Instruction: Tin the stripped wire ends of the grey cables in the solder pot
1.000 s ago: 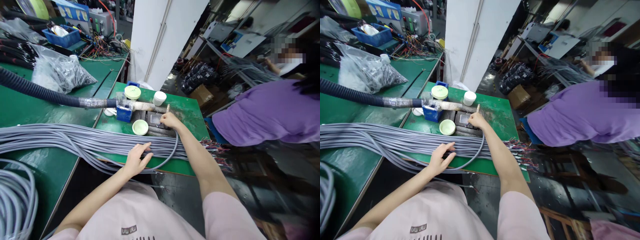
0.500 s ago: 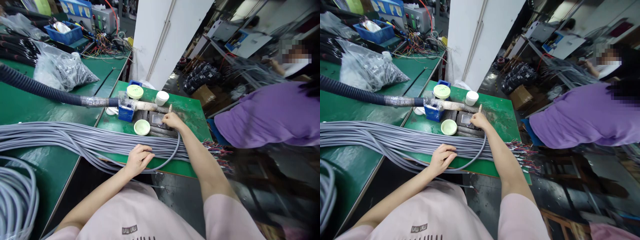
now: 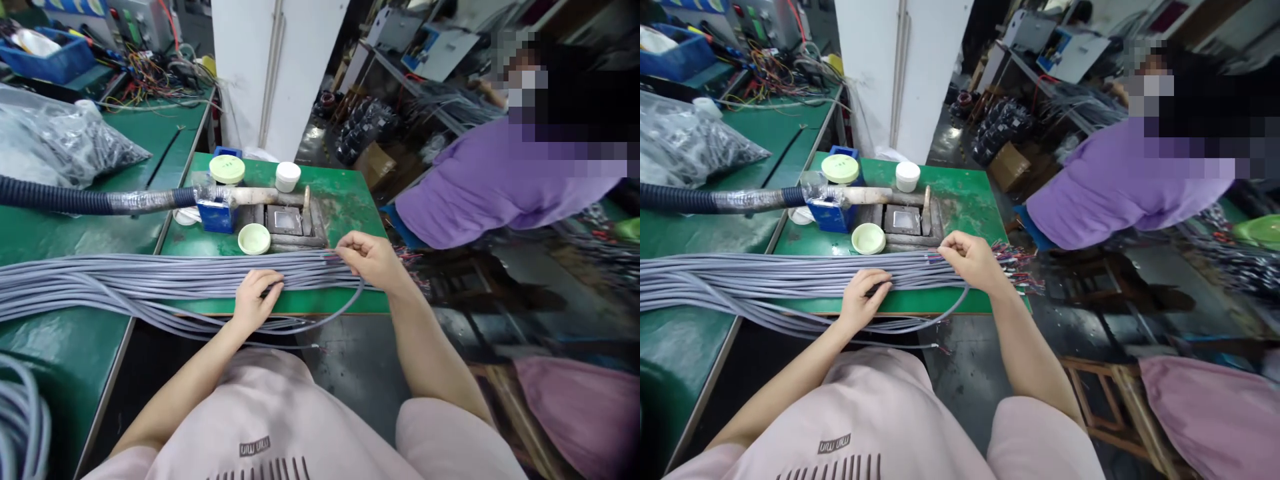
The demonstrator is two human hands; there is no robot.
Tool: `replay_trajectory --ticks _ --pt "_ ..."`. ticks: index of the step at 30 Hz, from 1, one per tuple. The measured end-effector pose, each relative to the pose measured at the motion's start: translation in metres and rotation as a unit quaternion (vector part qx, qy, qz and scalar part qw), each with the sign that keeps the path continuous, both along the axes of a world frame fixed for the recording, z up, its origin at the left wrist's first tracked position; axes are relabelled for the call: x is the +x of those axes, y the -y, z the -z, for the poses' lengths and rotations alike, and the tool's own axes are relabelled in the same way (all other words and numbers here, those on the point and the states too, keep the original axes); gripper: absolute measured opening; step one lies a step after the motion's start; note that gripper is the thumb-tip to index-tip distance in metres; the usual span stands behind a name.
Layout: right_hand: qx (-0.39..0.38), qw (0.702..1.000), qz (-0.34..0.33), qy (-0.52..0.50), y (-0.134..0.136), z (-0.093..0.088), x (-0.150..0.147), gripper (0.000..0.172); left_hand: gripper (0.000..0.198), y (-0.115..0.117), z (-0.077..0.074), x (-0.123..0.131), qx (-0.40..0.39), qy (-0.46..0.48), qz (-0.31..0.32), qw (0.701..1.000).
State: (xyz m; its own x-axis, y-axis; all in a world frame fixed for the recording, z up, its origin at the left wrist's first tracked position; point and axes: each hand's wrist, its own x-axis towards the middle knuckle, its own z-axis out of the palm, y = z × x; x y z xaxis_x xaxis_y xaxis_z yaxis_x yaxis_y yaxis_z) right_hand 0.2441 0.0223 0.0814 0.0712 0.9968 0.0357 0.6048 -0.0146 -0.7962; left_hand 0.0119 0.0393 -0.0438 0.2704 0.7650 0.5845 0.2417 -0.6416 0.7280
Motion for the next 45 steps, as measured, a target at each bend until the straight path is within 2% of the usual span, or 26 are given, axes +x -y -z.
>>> replay_trajectory --ticks 5,11,15,22,30,37,45 --pt "0.080 0.995 0.005 0.061 0.018 0.005 -0.014 0.013 0.012 0.001 -0.002 -0.001 -0.005 -0.003 -0.005 1.000" --pt "0.112 0.987 -0.021 0.109 0.018 0.001 -0.027 0.012 0.012 0.002 -0.001 -0.003 -0.004 -0.012 -0.005 1.000" --pt "0.093 0.987 -0.029 0.132 -0.009 0.004 -0.022 0.013 0.011 0.002 -0.001 -0.002 0.006 -0.028 0.000 1.000" --pt "0.014 0.981 -0.038 0.187 -0.081 0.022 -0.004 0.011 0.011 0.002 0.000 -0.003 0.029 -0.041 0.004 0.999" --pt "-0.064 0.943 -0.071 0.319 -0.139 0.047 -0.007 0.014 0.012 0.002 0.001 -0.004 0.031 -0.034 0.009 0.999" --pt "-0.100 0.922 -0.093 0.363 -0.170 0.060 -0.016 0.012 0.015 0.002 0.004 -0.004 0.021 -0.025 0.014 0.999" --pt "-0.111 0.908 -0.113 0.387 -0.181 0.072 -0.017 0.013 0.017 0.001 0.006 -0.005 0.012 -0.020 0.026 0.999"
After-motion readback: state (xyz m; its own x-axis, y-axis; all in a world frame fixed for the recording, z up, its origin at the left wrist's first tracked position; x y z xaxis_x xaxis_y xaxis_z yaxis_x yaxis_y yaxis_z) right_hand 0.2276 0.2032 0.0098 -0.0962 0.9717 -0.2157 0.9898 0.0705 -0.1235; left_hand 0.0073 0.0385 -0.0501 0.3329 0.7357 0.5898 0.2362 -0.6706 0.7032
